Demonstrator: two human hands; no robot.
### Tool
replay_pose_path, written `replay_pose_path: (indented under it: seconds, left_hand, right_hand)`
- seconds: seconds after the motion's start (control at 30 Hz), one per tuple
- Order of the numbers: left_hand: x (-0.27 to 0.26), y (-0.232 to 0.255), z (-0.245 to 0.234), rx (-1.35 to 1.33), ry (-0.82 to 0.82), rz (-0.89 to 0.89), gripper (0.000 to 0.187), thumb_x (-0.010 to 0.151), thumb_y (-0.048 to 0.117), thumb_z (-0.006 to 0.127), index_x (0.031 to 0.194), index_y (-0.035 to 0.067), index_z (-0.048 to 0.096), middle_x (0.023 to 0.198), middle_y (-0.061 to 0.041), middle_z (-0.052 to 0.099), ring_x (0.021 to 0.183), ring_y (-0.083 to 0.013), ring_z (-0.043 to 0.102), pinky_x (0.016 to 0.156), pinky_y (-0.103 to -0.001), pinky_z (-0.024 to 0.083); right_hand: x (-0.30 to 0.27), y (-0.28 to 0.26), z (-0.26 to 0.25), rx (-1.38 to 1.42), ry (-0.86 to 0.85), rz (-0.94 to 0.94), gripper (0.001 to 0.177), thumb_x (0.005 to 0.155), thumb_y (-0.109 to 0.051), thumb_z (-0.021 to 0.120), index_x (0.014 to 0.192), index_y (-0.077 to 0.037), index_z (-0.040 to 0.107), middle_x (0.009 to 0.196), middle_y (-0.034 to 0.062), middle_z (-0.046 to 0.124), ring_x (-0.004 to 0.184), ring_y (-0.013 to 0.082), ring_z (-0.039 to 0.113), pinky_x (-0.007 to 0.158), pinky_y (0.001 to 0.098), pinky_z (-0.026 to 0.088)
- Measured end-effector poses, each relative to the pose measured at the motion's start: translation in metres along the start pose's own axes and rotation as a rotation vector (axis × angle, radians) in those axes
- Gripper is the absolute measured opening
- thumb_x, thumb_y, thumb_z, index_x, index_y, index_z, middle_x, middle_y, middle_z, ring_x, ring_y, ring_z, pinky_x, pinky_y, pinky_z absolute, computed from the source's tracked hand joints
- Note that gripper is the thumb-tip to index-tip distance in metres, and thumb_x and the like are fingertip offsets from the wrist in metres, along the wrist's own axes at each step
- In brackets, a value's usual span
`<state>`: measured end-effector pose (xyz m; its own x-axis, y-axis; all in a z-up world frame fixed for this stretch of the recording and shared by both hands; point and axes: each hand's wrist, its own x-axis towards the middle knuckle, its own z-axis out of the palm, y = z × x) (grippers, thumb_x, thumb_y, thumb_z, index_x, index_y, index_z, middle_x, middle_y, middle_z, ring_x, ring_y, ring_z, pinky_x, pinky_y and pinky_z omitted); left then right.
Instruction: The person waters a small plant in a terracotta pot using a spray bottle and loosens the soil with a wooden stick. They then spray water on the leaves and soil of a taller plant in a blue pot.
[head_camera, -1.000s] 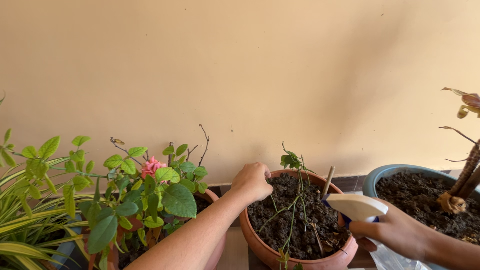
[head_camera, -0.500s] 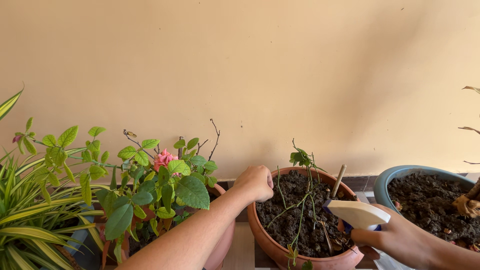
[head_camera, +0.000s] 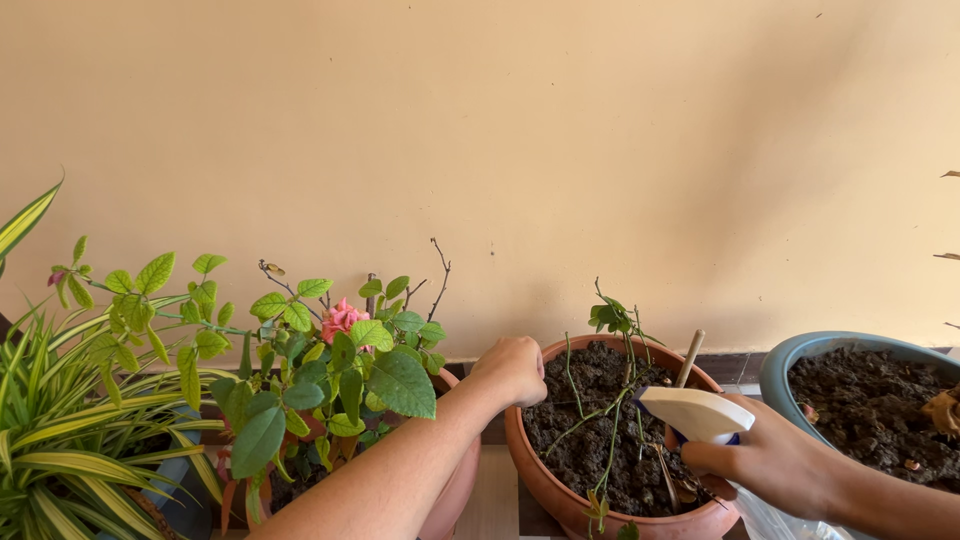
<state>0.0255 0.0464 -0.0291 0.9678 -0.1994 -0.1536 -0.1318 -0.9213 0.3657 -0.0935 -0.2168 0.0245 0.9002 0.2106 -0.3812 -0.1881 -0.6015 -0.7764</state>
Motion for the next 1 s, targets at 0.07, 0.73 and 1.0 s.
replay_pose_path:
  seconds: [0.07,0.73,1.0]
  left_hand:
    - [0.0,0.0,0.001,0.034,-0.025,-0.002,0.028,0.072,-0.008,0.062,0.088,0.007,0.079,0.096,-0.012,0.077,0.091,-0.0242,0.075,0.082,-0.039,0.061]
    - [0.009,0.01,0.001,0.075,-0.048,0.024,0.015,0.069,-0.004,0.062,0.073,0.001,0.075,0.086,-0.02,0.075,0.08,-0.0281,0.075,0.072,-0.042,0.06]
    - [0.005,0.007,-0.003,0.085,-0.067,-0.014,0.023,0.071,-0.005,0.059,0.081,0.003,0.078,0.09,-0.017,0.077,0.082,-0.0251,0.075,0.07,-0.042,0.061]
  right_hand:
    - [0.001,-0.003,0.002,0.026,0.005,-0.003,0.024,0.085,-0.017,0.07,0.102,-0.004,0.06,0.062,0.0093,0.059,0.055,0.0205,0.056,0.057,0.036,0.046]
    - [0.014,0.006,0.006,-0.069,-0.043,-0.041,0.026,0.084,-0.019,0.07,0.104,-0.003,0.063,0.066,0.0082,0.063,0.06,0.0182,0.059,0.06,0.0355,0.048]
    - [0.018,0.015,0.005,0.011,-0.096,-0.09,0.02,0.085,-0.013,0.067,0.1,-0.003,0.061,0.063,0.0094,0.059,0.055,0.0203,0.056,0.056,0.0368,0.046]
